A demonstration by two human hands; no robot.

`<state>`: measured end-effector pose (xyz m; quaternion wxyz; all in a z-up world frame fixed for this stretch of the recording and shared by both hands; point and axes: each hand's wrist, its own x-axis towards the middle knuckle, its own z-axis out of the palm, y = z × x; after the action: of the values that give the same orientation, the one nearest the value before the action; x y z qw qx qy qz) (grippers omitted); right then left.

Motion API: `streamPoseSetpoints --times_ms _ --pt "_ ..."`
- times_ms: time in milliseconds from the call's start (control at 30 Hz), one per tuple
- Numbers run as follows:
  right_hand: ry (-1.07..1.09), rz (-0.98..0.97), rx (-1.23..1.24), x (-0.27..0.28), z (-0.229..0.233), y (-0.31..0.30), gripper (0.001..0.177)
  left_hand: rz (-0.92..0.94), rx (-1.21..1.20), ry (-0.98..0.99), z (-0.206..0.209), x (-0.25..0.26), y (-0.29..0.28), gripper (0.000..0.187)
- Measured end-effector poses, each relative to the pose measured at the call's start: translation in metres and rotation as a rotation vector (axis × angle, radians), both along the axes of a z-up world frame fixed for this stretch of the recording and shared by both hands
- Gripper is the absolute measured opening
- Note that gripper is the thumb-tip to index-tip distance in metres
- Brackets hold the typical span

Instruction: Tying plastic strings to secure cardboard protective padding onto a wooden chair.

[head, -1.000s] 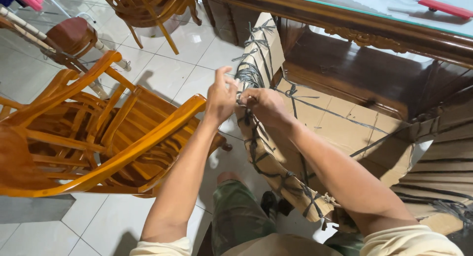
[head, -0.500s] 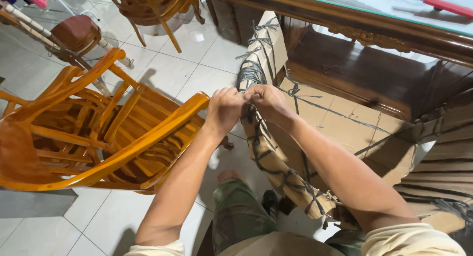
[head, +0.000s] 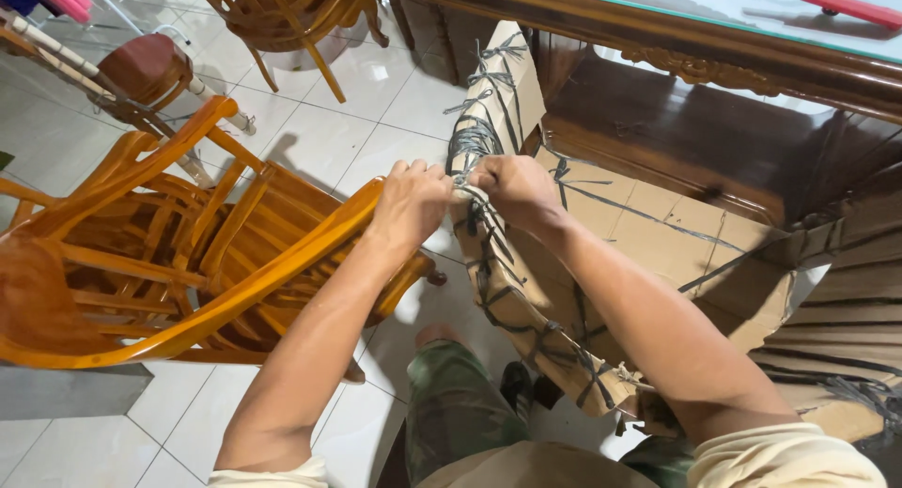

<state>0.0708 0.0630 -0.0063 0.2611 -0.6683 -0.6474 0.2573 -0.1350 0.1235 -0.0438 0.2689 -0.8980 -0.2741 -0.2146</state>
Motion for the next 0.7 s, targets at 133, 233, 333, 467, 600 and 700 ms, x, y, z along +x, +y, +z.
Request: streamPoseSetpoints --times_ms 133,233,333,467,600,700 --pt "-0.058 0.035 -0.029 0.022 -0.027 0.016 0.023 0.123 -0.307 0.073 -0.013 -0.014 0.012 0.006" --pt "-0.092 0.02 -0.101 0.037 -0.034 0.02 0.022 0.163 -0.586 0.012 -0.019 -0.022 0.016 0.011" --pt "-0.121 -0.001 -0.138 0.048 -0.03 0.017 0.02 0.151 -0.861 -0.176 -0.006 -0.021 0.003 0.016" --pt "-0.096 -0.006 -0.135 0.062 -0.021 0.019 0.02 0.041 -0.944 -0.484 0.003 -0.008 -0.01 0.016" --pt "0.038 0.122 -0.025 0.06 0.01 0.007 0.019 0.07 -1.107 -0.734 0.01 0.022 -0.025 0.019" --pt "0.18 0.221 0.02 0.046 0.039 -0.011 0.02 0.06 -1.371 -1.004 0.011 0.032 -0.027 0.016"
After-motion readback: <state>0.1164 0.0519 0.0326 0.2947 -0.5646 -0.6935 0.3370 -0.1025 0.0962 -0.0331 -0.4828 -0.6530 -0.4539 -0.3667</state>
